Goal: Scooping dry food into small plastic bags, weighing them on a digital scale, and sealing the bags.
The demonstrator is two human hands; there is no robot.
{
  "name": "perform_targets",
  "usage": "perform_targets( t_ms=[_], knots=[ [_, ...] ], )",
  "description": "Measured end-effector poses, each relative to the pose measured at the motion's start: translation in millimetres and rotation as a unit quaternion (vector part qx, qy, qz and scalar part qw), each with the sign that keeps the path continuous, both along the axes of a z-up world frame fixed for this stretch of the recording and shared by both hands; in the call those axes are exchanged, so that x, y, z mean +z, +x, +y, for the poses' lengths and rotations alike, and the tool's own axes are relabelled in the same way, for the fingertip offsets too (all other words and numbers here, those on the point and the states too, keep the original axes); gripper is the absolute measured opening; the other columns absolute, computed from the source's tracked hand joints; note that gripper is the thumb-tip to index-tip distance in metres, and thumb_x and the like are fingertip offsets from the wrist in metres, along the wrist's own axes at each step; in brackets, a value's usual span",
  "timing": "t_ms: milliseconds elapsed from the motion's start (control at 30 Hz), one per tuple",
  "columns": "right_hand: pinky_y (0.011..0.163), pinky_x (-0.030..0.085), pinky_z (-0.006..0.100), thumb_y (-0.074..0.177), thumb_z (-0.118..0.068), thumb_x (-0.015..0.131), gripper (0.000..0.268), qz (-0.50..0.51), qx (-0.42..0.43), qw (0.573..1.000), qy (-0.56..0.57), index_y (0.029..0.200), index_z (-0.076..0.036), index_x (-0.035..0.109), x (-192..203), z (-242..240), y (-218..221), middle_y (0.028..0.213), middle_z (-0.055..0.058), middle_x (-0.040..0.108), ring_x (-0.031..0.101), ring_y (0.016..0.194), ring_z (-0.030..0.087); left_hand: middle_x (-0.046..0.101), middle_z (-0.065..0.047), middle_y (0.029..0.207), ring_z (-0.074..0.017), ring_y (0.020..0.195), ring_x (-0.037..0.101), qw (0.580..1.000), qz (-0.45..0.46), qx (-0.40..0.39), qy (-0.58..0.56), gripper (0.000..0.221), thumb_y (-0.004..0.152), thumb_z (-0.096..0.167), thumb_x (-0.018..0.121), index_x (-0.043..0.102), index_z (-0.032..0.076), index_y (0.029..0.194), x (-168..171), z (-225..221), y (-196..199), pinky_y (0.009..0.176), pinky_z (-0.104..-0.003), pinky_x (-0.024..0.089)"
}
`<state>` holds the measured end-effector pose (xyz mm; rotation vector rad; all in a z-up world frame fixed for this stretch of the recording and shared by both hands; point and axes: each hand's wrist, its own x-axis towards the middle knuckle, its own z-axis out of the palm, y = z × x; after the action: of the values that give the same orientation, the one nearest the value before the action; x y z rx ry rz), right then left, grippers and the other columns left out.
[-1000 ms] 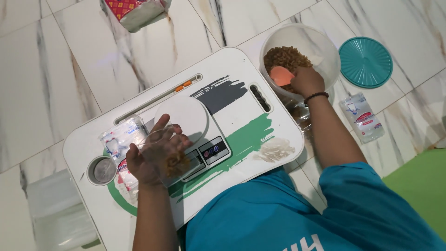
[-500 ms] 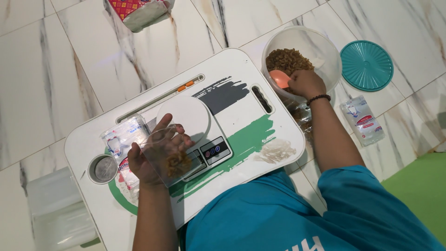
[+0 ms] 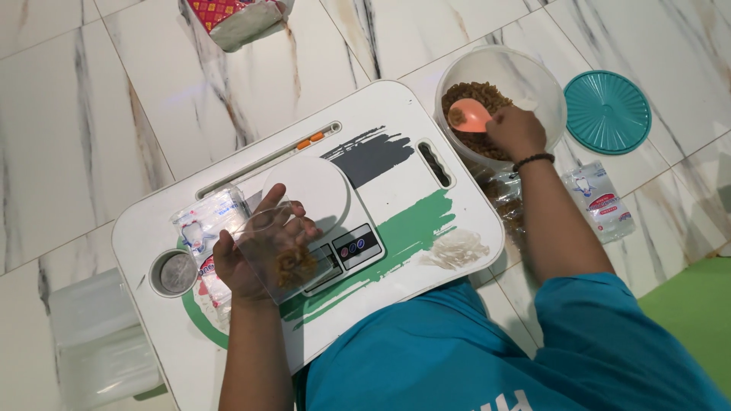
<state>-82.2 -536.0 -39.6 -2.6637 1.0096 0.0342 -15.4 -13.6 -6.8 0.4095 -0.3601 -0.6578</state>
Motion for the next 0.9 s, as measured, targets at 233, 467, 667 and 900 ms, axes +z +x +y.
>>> perform_targets(
  t_ms=[233,467,667,900],
  knots=[
    [0.08,0.055,0.053,0.097,-0.028,0.057,0.033,-0.043,0.004,0.999,-0.028,0.11,-0.008,0.079,44,4,2,0.091,0.022,0.075,0.071,0.095,0.047,0.063,-0.03,0.12,-0.0445,0.105,0.067,1.0,0.008,0.001,0.014,0.1,0.079,0.068,0.059,0.045,0.001,0.152,0,-1,0,0.096,-0.053,0.052],
    [0.07,0.056,0.05,0.09,-0.028,0.06,0.031,-0.019,0.025,0.995,-0.093,0.109,-0.014,0.08,122,34,7,0.092,0.014,0.076,0.069,0.081,0.037,0.058,-0.028,0.131,-0.041,0.115,0.061,0.994,-0.015,-0.045,-0.098,0.084,0.096,0.048,0.059,0.037,-0.007,0.157,15,-2,-6,0.101,-0.047,0.048],
    [0.069,0.052,0.046,0.089,-0.025,0.06,0.031,-0.027,0.106,0.992,-0.055,0.11,-0.012,0.079,197,118,6,0.085,0.01,0.074,0.066,0.077,0.033,0.06,-0.028,0.127,-0.0387,0.109,0.063,0.995,0.001,-0.036,-0.091,0.083,0.096,0.046,0.061,0.038,-0.007,0.156,18,-2,-8,0.097,-0.045,0.05],
    [0.059,0.046,0.038,0.086,-0.021,0.061,0.031,-0.045,0.294,0.955,-0.006,0.11,-0.013,0.078,235,206,20,0.073,0.007,0.072,0.061,0.06,0.027,0.061,-0.026,0.126,-0.0412,0.106,0.065,0.999,-0.021,-0.02,-0.034,0.085,0.095,0.05,0.06,0.041,-0.007,0.154,16,-1,-6,0.096,-0.049,0.052]
  ],
)
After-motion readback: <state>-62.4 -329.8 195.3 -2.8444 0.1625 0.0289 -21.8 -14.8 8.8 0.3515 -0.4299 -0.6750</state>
